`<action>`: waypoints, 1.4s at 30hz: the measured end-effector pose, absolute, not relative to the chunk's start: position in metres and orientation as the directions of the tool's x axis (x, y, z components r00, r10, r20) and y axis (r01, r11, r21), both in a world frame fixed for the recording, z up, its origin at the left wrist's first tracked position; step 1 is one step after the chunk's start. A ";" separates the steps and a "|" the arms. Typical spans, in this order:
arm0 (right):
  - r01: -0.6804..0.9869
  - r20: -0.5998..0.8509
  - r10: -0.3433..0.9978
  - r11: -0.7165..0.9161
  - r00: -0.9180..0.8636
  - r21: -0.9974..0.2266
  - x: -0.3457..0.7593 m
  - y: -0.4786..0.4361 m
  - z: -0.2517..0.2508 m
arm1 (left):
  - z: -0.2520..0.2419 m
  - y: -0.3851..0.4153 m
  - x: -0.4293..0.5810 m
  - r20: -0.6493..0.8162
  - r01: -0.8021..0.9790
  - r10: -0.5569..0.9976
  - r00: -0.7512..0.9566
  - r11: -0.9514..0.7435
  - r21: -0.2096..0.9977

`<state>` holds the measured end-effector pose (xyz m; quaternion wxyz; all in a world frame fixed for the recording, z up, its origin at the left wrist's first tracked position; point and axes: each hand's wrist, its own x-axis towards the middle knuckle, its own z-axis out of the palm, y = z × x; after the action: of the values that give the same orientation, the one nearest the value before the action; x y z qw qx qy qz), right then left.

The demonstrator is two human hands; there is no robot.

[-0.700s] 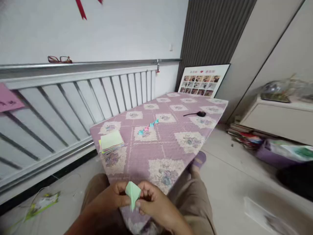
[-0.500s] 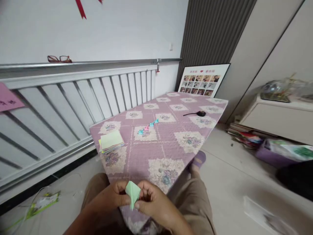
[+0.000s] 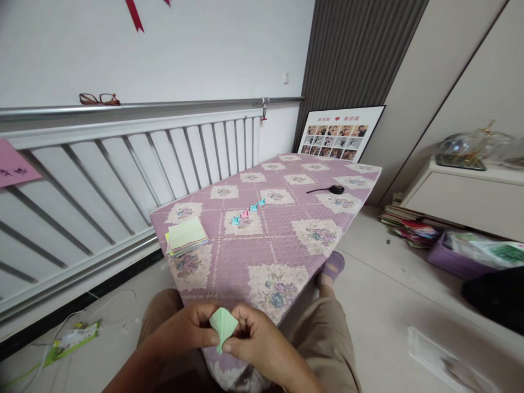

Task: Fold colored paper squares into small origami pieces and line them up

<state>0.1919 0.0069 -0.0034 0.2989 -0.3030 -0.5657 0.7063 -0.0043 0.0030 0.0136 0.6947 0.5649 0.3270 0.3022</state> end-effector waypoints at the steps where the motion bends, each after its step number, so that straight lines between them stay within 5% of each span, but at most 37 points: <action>1: -0.071 -0.095 0.757 -0.183 -0.646 -0.981 0.193 0.007 -0.002 | 0.014 0.003 -0.005 -0.114 -0.021 0.793 0.598 0.158 0.987; 7: 0.088 -0.100 0.760 -0.056 -0.642 -0.995 0.198 0.008 0.009 | 0.027 -0.003 0.000 -0.024 0.205 0.832 0.555 -0.110 0.973; 13: 0.198 0.090 0.795 0.256 -0.600 -0.946 0.202 0.009 0.019 | 0.032 -0.009 0.005 0.150 0.337 0.856 0.494 -0.348 0.875; 21: 0.286 0.227 0.826 0.417 -0.516 -0.863 0.199 0.007 0.016 | 0.024 -0.009 0.007 0.135 0.477 0.891 0.434 -0.355 0.804; 25: 0.332 0.225 0.874 0.385 -0.430 -0.861 0.196 0.007 0.007 | 0.011 -0.012 0.015 0.085 0.477 0.951 0.298 -0.225 0.850; 33: 0.307 0.057 0.960 0.143 -0.273 -0.941 0.190 0.008 -0.012 | -0.017 -0.014 0.032 0.019 0.067 0.988 0.156 -0.030 0.997; 42: 0.055 -0.036 0.957 -0.021 -0.287 -0.998 0.184 0.011 -0.009 | -0.021 -0.014 0.032 -0.048 0.180 0.984 0.173 0.017 0.984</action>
<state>0.1843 0.0109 -0.0095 0.4018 -0.4417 -0.5730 0.5614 0.0318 -0.0139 -0.0214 0.5040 0.5766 0.5044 0.3989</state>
